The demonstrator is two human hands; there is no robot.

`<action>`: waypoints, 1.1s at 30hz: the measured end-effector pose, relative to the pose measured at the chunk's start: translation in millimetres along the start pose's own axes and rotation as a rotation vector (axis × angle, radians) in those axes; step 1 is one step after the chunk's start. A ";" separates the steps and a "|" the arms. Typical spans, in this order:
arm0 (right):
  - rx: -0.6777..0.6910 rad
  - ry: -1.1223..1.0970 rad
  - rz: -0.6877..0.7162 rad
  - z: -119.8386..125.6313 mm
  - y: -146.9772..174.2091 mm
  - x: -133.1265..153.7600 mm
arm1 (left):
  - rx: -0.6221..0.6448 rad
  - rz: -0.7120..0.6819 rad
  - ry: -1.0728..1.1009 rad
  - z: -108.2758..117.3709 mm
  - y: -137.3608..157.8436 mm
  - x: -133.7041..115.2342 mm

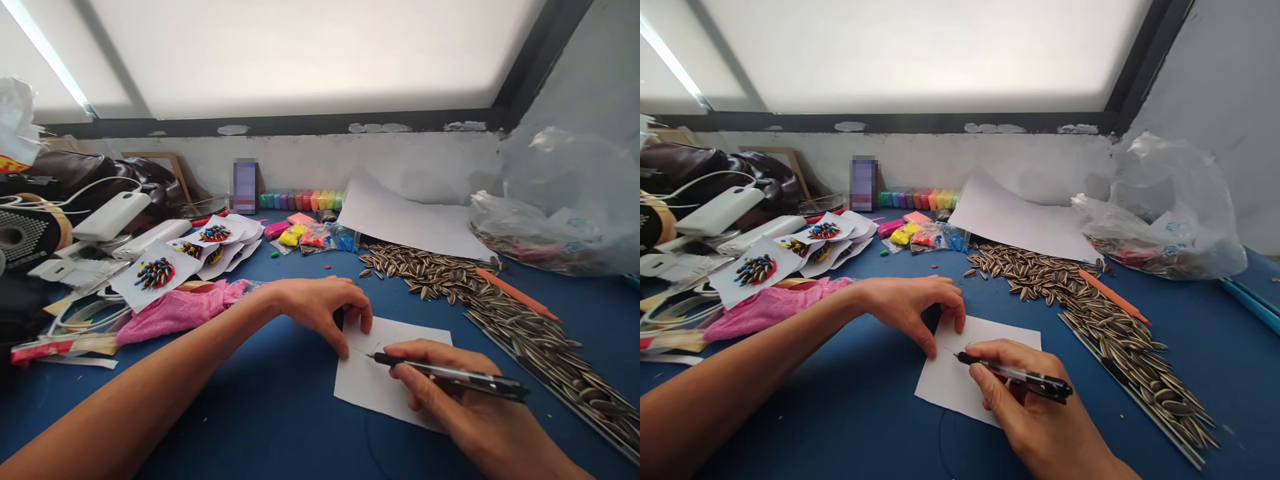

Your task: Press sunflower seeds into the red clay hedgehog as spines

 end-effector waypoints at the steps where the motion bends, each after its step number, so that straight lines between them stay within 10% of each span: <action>1: 0.001 -0.003 0.020 -1.7 -0.3 1.1 | 0.002 0.001 -0.003 0.1 0.1 -0.2; 33: 0.177 0.010 0.021 -10.2 -8.1 2.5 | 0.005 0.030 0.014 -0.9 -1.3 2.9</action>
Point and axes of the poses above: each hand's wrist, its own y-axis away from the middle knuckle, its own z-axis out of the back of the hand, x = y × z, the point moved 5 cm from there along -y, towards the middle knuckle, and after that the axes turned 13 degrees about y, right-handed, at the moved point
